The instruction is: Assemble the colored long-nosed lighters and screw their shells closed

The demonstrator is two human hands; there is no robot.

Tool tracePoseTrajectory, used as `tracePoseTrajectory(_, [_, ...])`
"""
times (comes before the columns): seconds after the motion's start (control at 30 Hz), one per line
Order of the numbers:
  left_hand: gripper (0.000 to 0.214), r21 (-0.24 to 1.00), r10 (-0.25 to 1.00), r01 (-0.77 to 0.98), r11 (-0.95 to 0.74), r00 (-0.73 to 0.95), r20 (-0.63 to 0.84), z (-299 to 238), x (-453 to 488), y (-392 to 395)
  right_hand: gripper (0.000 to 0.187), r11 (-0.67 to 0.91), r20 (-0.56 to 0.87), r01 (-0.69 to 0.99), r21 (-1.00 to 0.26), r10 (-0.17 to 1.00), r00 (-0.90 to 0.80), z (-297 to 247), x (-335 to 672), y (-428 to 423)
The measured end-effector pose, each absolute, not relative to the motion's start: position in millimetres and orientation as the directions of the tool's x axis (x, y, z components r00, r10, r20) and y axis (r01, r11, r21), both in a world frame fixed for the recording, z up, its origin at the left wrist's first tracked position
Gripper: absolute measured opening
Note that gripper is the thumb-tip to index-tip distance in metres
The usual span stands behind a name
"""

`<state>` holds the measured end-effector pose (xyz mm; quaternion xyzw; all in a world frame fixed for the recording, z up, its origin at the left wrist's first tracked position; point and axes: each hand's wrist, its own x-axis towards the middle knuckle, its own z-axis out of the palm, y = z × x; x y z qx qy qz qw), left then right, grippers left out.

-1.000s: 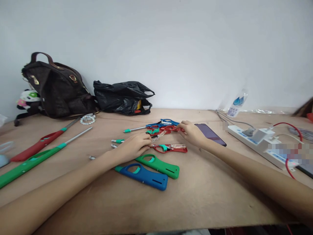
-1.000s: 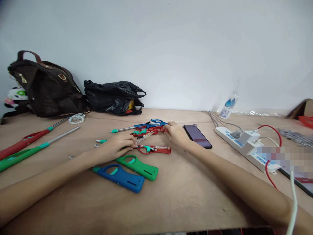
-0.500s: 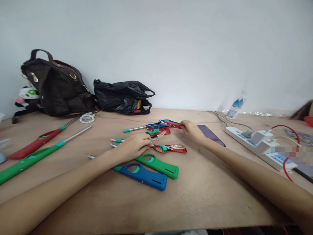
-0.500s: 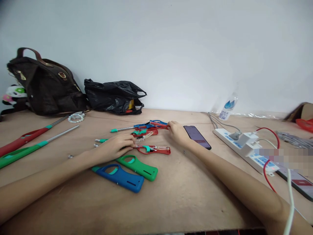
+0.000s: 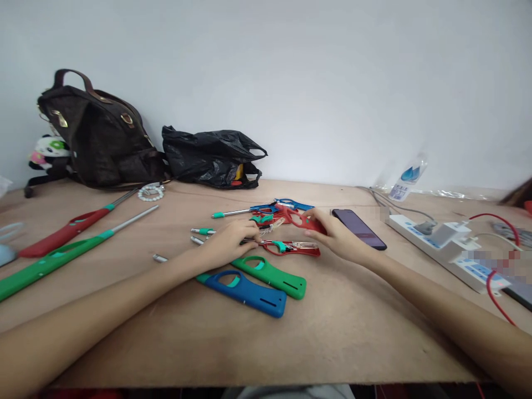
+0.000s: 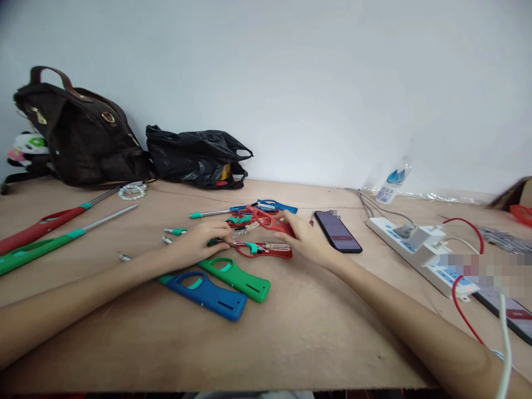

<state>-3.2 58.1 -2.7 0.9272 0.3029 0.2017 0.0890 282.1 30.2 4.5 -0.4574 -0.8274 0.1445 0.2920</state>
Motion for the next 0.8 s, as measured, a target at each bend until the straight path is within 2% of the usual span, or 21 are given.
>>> tracePoseTrajectory(0.13, [0.010, 0.375, 0.641, 0.526, -0.763, 0.687, 0.342, -5.2, -0.9, 58.2, 0.026, 0.616, 0.337, 0.641, -0.457, 0.787, -0.517, 2.5, 277.5, 29.9])
tracePoseTrajectory(0.27, [0.008, 0.430, 0.675, 0.529, -0.732, 0.652, 0.346, -6.3, 0.0, 58.0, 0.027, 0.573, 0.278, 0.702, -0.423, 0.819, -0.502, -1.6, 271.0, 28.9])
tracePoseTrajectory(0.4, [0.004, 0.460, 0.701, 0.539, -0.705, 0.628, 0.339, -6.3, -0.3, 56.6, 0.030, 0.554, 0.285, 0.741, -0.379, 0.832, -0.476, -2.2, 264.8, 23.0])
tracePoseTrajectory(0.5, [0.019, 0.499, 0.723, 0.536, -0.681, 0.597, 0.346, -6.8, -0.6, 55.1, 0.029, 0.561, 0.304, 0.725, -0.399, 0.827, -0.473, -1.9, 263.5, 20.1])
tracePoseTrajectory(0.6, [0.027, 0.498, 0.724, 0.536, -0.682, 0.594, 0.351, -7.6, -1.1, 54.4, 0.029, 0.615, 0.328, 0.689, -0.384, 0.788, -0.520, -2.2, 265.2, 20.5])
tracePoseTrajectory(0.8, [0.025, 0.461, 0.711, 0.547, -0.699, 0.602, 0.363, -7.1, -1.0, 54.7, 0.032, 0.700, 0.377, 0.622, -0.350, 0.713, -0.591, -6.2, 265.3, 22.6])
